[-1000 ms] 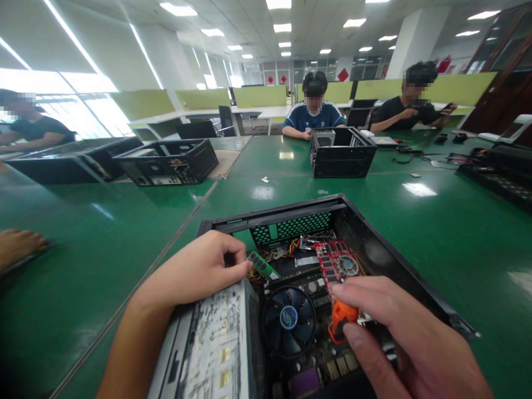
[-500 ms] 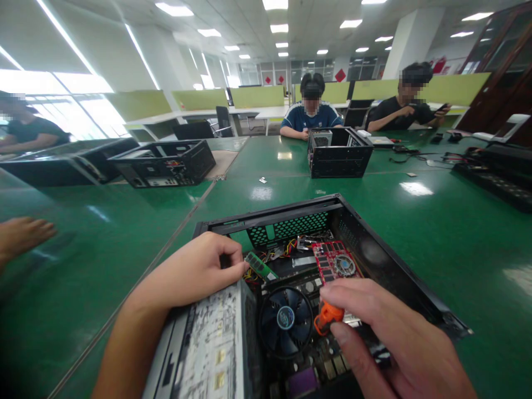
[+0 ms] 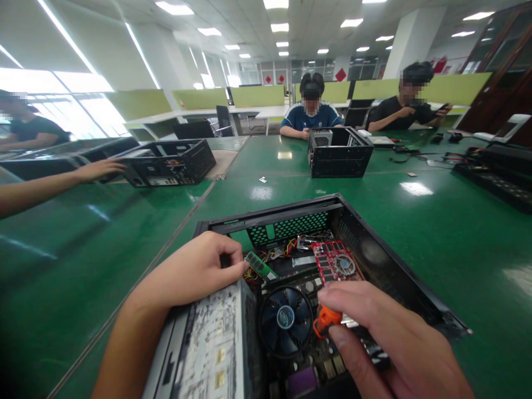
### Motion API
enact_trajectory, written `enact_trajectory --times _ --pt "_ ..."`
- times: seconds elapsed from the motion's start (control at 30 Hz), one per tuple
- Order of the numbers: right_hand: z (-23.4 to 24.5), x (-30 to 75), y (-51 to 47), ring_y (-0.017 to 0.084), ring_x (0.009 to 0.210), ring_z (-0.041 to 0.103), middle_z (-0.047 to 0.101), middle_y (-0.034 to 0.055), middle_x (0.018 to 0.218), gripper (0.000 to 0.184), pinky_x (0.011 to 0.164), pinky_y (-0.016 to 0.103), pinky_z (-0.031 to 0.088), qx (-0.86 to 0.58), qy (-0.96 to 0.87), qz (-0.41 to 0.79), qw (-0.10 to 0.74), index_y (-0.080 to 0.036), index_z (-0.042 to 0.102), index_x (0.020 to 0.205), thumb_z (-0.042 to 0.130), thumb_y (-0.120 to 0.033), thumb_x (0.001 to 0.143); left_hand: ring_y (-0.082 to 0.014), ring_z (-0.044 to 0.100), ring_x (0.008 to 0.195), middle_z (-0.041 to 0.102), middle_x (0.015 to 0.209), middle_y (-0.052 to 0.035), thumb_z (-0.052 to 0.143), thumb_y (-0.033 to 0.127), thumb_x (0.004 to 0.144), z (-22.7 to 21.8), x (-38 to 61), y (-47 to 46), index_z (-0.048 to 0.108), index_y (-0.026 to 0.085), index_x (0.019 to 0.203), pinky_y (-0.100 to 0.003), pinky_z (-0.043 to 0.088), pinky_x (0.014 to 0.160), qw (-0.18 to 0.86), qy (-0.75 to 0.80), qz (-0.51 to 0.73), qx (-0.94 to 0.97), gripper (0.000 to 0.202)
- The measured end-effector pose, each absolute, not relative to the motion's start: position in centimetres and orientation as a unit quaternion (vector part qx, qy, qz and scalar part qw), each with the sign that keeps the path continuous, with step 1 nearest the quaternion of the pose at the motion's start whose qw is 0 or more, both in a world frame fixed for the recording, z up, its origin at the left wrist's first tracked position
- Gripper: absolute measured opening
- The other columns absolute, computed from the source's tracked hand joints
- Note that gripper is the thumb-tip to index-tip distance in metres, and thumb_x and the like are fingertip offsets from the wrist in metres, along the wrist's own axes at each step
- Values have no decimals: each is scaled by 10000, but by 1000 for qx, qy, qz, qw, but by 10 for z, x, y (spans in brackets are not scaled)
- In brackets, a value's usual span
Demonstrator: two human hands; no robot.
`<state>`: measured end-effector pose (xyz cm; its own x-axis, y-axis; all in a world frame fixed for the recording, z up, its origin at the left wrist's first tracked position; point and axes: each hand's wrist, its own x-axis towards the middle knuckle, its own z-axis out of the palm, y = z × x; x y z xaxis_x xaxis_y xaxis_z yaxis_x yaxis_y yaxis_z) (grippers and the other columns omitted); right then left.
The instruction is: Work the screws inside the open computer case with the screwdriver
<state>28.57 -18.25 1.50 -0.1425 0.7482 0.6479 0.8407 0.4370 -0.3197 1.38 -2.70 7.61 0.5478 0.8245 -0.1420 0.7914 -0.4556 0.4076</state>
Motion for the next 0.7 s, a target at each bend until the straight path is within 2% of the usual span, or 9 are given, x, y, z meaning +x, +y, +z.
enact_trajectory --times 0.3,0.57,0.7 --pt "18 283 -180 117 1025 751 773 -28 1144 262 999 136 519 -527 -756 -76 381 -278 659 1198 597 -331 948 -104 521 548 575 556 41 545 305 800 77 13 -27 600 189 592 -249 348 540 213 470 40 855 244" --pt "17 286 -182 132 977 764 773 -12 1140 277 933 158 571 -534 -758 -69 368 -272 646 1218 570 -323 957 -106 521 547 579 560 39 546 315 805 78 15 -27 614 191 600 -251 353 540 215 472 36 854 249" --pt "17 284 -181 172 949 774 779 15 1119 269 898 216 610 -538 -750 -57 380 -258 680 1185 582 -322 943 -109 524 551 578 561 36 547 314 803 78 14 -27 613 189 598 -253 355 544 214 471 38 855 249"
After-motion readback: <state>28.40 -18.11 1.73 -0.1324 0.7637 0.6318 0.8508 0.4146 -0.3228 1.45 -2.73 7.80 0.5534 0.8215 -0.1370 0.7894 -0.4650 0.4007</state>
